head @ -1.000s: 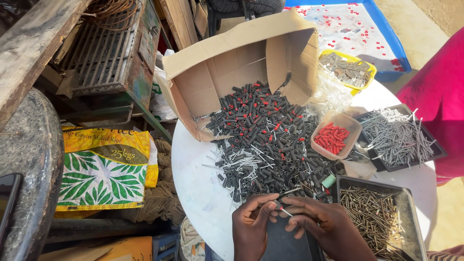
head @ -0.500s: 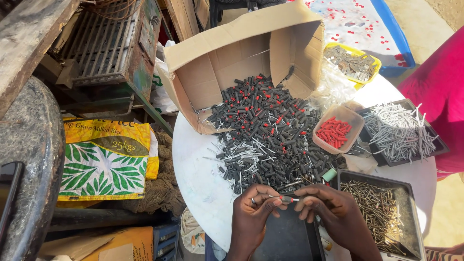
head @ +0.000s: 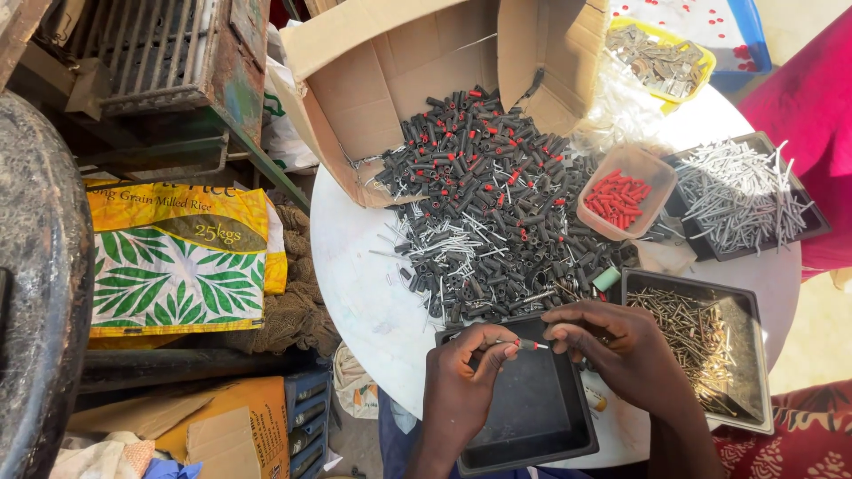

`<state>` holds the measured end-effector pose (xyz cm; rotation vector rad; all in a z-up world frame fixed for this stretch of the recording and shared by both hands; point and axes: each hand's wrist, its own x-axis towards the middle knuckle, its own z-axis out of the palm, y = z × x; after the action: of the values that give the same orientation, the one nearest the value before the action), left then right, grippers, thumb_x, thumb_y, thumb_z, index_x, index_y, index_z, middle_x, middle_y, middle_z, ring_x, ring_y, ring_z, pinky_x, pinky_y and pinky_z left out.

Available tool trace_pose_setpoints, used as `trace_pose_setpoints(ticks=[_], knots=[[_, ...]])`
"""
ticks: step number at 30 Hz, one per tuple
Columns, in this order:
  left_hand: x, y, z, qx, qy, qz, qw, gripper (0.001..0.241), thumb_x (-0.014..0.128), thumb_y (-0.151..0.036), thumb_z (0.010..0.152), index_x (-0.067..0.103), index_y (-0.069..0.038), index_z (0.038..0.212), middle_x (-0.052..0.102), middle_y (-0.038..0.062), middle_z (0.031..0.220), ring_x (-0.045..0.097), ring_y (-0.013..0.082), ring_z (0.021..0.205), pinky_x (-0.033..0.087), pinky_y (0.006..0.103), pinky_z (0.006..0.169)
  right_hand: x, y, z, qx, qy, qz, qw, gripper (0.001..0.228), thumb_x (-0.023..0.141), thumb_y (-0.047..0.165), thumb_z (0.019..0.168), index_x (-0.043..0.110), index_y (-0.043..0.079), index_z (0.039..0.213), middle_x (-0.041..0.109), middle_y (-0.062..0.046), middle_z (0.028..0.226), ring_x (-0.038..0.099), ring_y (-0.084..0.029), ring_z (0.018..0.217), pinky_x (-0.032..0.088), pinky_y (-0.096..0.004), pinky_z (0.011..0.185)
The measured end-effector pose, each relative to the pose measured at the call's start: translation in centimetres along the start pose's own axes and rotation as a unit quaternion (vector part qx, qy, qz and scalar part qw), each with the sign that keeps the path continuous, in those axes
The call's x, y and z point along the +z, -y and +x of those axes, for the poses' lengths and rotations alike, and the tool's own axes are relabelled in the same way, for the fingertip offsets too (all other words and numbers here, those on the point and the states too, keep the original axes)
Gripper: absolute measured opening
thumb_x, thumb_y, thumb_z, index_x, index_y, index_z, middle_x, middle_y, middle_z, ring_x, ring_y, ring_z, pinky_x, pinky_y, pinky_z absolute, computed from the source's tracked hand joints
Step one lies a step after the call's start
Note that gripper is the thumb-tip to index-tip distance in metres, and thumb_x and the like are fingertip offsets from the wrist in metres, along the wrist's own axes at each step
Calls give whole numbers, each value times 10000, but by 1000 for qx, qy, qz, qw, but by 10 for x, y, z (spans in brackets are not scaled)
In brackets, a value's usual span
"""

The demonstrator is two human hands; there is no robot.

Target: Assembling plastic cable clips by inserting metal nails into them

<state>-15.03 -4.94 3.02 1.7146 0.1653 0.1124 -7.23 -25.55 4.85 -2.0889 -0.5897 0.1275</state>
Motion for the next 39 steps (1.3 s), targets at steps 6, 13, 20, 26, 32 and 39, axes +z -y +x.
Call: trace_pose_setpoints(ticks=[6, 13, 20, 26, 32, 39], knots=[[1, -2, 3, -3, -2, -21, 1000, 109, 684, -147, 961, 789, -124, 982, 782, -20, 827, 774, 74, 786, 644, 262, 683, 3, 12, 4, 5, 80, 13, 997, 210, 729, 285, 877, 853, 158, 990, 810, 50, 684, 693, -45, 523, 567, -209, 522], [1, 10, 4, -43, 20, 36, 998, 151, 720, -243, 936, 785, -182, 1058, 843, -38, 863, 796, 40, 833, 637, 262, 708, 7, 7, 3, -12, 82, -7, 997, 180, 727, 277, 880, 858, 181, 957, 810, 76, 680, 730, -18, 490, 588, -198, 490], [8, 35, 10, 55, 43, 120, 990, 200, 723, -287, 901, 805, -202, 1063, 850, -55, 943, 785, 71, 833, 575, 269, 724, 7, 1, 3, 17, 76, 1, 997, 215, 704, 317, 900, 877, 199, 951, 800, 78, 637, 709, -26, 517, 553, -212, 532], [8, 21, 13, -10, 45, 141, 989, 122, 723, -311, 907, 797, -261, 990, 826, -57, 750, 825, 46, 734, 565, 235, 648, 6, -7, -2, 2, 36, -5, 999, 231, 716, 347, 883, 868, 192, 962, 855, 71, 802, 773, -47, 649, 586, -233, 630], [-8, 16, 38, 3, -27, 228, 973, 141, 646, -293, 955, 756, -317, 1039, 798, -104, 722, 808, 128, 728, 564, 300, 700, -2, -16, -1, 65, -91, -59, 992, 210, 717, 310, 868, 860, 208, 985, 873, 89, 768, 775, -26, 616, 576, -215, 628], [-21, 22, 99, 74, -56, 317, 944, 386, 608, -263, 1007, 584, -184, 1385, 782, 55, 1184, 731, 361, 966, 548, 492, 759, -6, -28, 0, 51, -168, -139, 975, 185, 656, 303, 934, 815, 209, 920, 824, 111, 761, 742, -21, 649, 540, -231, 654]])
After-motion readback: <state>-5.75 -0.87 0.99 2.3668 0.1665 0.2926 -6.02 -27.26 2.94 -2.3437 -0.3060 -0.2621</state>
